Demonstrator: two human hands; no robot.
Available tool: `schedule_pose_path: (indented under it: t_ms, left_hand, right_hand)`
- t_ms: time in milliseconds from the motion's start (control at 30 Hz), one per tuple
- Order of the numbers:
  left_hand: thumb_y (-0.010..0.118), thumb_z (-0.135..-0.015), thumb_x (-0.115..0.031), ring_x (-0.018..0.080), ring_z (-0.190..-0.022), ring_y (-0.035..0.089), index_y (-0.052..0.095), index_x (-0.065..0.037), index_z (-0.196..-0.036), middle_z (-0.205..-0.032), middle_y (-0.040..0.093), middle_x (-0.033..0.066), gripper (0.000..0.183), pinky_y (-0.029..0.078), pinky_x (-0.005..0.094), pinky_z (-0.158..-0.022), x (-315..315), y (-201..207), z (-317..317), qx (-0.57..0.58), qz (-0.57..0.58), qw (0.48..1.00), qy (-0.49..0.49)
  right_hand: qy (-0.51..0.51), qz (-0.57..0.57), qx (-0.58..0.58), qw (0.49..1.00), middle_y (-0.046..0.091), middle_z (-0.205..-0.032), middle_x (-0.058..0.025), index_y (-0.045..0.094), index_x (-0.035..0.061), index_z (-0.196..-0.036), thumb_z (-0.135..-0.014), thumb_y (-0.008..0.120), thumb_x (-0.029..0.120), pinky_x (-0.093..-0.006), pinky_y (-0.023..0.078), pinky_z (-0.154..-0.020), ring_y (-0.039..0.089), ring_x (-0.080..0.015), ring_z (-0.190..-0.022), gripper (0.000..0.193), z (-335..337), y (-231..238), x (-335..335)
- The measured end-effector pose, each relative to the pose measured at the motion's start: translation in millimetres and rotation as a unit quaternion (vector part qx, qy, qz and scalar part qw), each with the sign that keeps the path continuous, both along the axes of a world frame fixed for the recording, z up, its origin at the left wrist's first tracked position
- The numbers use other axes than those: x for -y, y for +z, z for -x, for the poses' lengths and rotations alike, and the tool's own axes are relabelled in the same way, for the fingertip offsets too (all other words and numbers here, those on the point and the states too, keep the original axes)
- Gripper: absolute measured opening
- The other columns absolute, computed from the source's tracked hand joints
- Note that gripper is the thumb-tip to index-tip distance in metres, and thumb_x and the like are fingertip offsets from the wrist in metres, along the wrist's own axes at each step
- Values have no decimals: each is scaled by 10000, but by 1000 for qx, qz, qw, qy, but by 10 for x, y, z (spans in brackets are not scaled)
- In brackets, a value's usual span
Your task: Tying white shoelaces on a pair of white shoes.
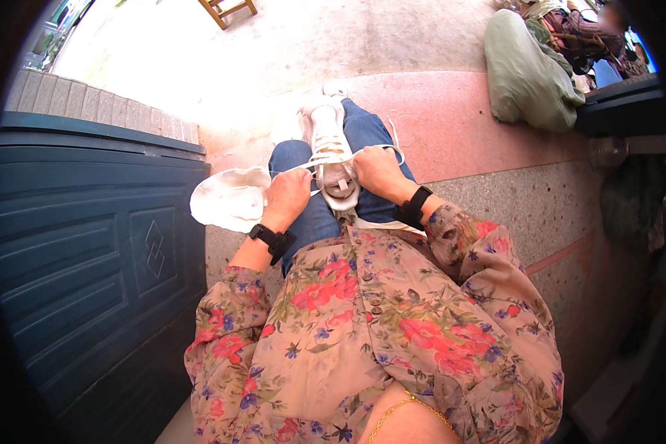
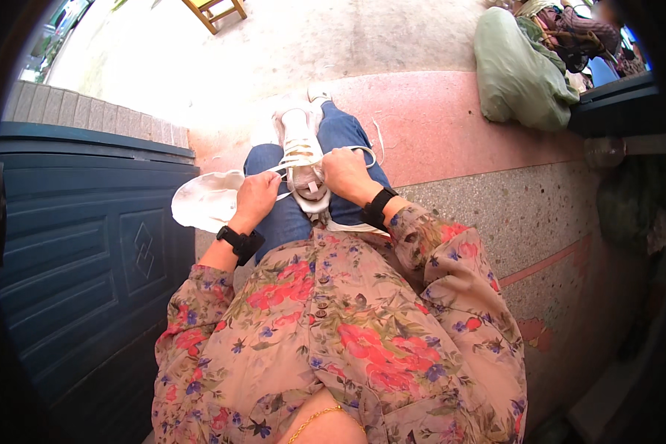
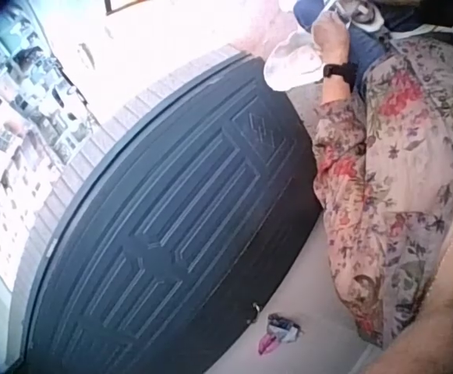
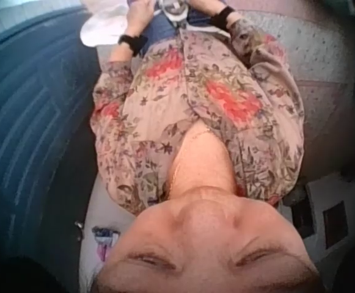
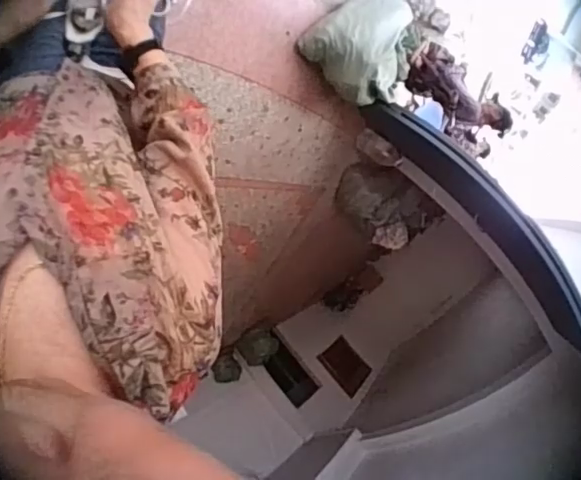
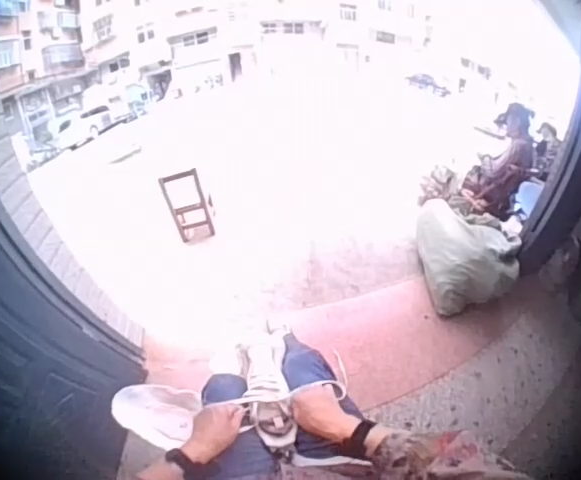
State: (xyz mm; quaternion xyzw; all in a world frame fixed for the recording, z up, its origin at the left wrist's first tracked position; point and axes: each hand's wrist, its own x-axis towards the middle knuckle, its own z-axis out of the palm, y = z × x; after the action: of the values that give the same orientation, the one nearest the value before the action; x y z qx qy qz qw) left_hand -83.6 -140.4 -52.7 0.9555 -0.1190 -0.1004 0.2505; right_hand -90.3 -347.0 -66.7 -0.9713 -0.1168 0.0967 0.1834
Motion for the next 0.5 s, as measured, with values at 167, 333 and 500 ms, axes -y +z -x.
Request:
schedule_pose_path:
  t_ms: [167, 333, 500]
  left_hand:
    - [497, -795, -205, 341, -727, 591, 632, -46, -773, -736, 606, 178, 210, 468, 423, -637, 55, -31, -50, 0, -75, 997, 4]
    - [494, -789, -209, 345, -727, 587, 622, -46, -747, -731, 603, 177, 211, 465, 426, -643, -6, -76, -122, -23, -59, 998, -14]
    - [492, -770, -198, 347, -737, 582, 613, -33, -738, -731, 598, 187, 207, 458, 422, -660, -9, -84, -160, -37, -32, 999, -17]
  right_hand:
    - [119, 48, 164, 978, 559, -730, -65, 602, 94, -675, -671, 549, 92, -369, 354, -700, 525, -218, -774, 53, 13, -32, -80]
    - [73, 29, 162, 984, 546, -733, -44, 592, 102, -680, -680, 550, 95, -358, 339, -708, 503, -206, -785, 43, 39, -47, -85]
    - [-10, -18, 204, 979, 540, -727, -44, 595, 105, -672, -711, 558, 150, -365, 339, -701, 502, -211, -782, 71, 47, -81, -93]
